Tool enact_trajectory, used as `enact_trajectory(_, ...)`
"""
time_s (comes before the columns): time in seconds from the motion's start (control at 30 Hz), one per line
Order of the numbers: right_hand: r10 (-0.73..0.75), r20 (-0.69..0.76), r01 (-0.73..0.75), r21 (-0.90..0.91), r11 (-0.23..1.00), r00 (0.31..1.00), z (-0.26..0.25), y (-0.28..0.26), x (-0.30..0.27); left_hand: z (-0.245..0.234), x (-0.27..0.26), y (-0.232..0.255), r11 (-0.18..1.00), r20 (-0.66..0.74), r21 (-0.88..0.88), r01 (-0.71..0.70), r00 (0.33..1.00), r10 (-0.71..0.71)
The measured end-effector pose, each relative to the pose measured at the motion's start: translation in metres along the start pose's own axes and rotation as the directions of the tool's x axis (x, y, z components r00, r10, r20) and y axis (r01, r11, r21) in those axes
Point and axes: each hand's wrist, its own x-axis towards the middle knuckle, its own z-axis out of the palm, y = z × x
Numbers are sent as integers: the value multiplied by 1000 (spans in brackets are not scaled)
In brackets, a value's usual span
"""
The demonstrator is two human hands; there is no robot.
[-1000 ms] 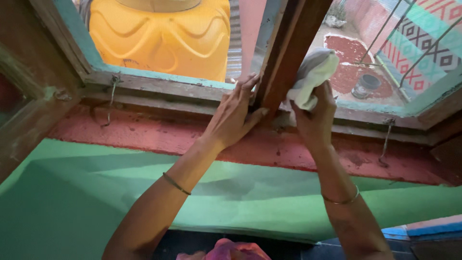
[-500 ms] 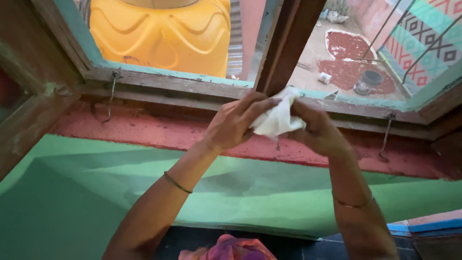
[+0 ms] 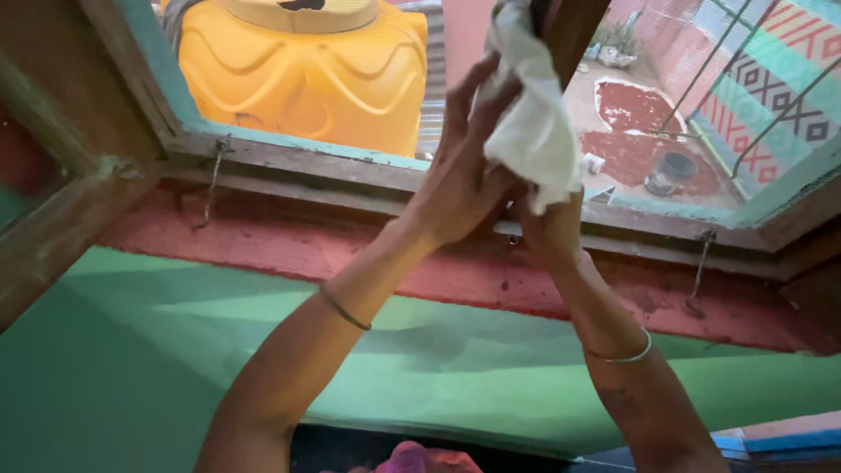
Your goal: The person wipes the wooden frame of a window using a white cloth. They systematically clean the vertical and horizontal sections of the frame, moving from the upper parts down to the lower sill.
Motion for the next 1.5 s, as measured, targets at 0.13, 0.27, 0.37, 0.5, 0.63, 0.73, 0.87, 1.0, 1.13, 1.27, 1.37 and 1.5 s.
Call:
enact_trajectory(0.13, 167, 14, -168, 106, 980, 986, 1, -13, -2, -6, -7, -6, 939, 128, 72, 337, 930, -344)
enact_trajectory(0.27, 282, 31, -283, 126, 951, 959, 2, -15, -6, -9, 9, -18, 959, -6, 49, 278, 961, -278)
enact_trajectory(0.37, 342, 57, -347, 112, 931, 938, 4, -10, -8, -5, 19, -14, 999, -24, 18, 35, 999, -35)
enact_trajectory(0.5, 279, 54, -284, 160, 945, 959, 4, -8, -9, -13, 7, -9, 992, 142, 24, 122, 982, -124)
enact_trajectory(0.63, 394, 70, -399, 235, 887, 917, 8, -13, -7, -29, -2, -14, 924, 214, 15, 383, 901, -377)
enact_trajectory(0.73, 365, 55, -369, 200, 908, 929, 7, -13, -8, -17, 6, -16, 985, 31, 30, 172, 984, -173)
enact_trajectory(0.87, 310, 38, -312, 168, 935, 950, 6, -13, -11, 2, -3, -9, 985, 60, 58, 165, 984, -168)
enact_trajectory(1.0, 379, 23, -373, 237, 897, 925, 11, -18, -13, -13, -27, 1, 889, 238, 170, 425, 858, -456)
enact_trajectory(1.13, 398, 30, -391, 266, 881, 917, 11, -18, -12, -21, -37, 10, 827, 276, 337, 450, 793, -543)
enact_trajectory(1.27, 329, -7, -315, 269, 910, 944, 11, -19, -14, -27, -41, 12, 878, 369, 433, 204, 848, -379)
enact_trajectory(1.37, 387, 36, -373, 365, 853, 921, 9, -22, -15, -39, -36, 12, 861, 429, 458, 220, 794, -430)
enact_trajectory(1.5, 416, 44, -409, 301, 861, 908, 9, -19, -13, -30, -39, 18, 848, 355, 477, 230, 833, -425)
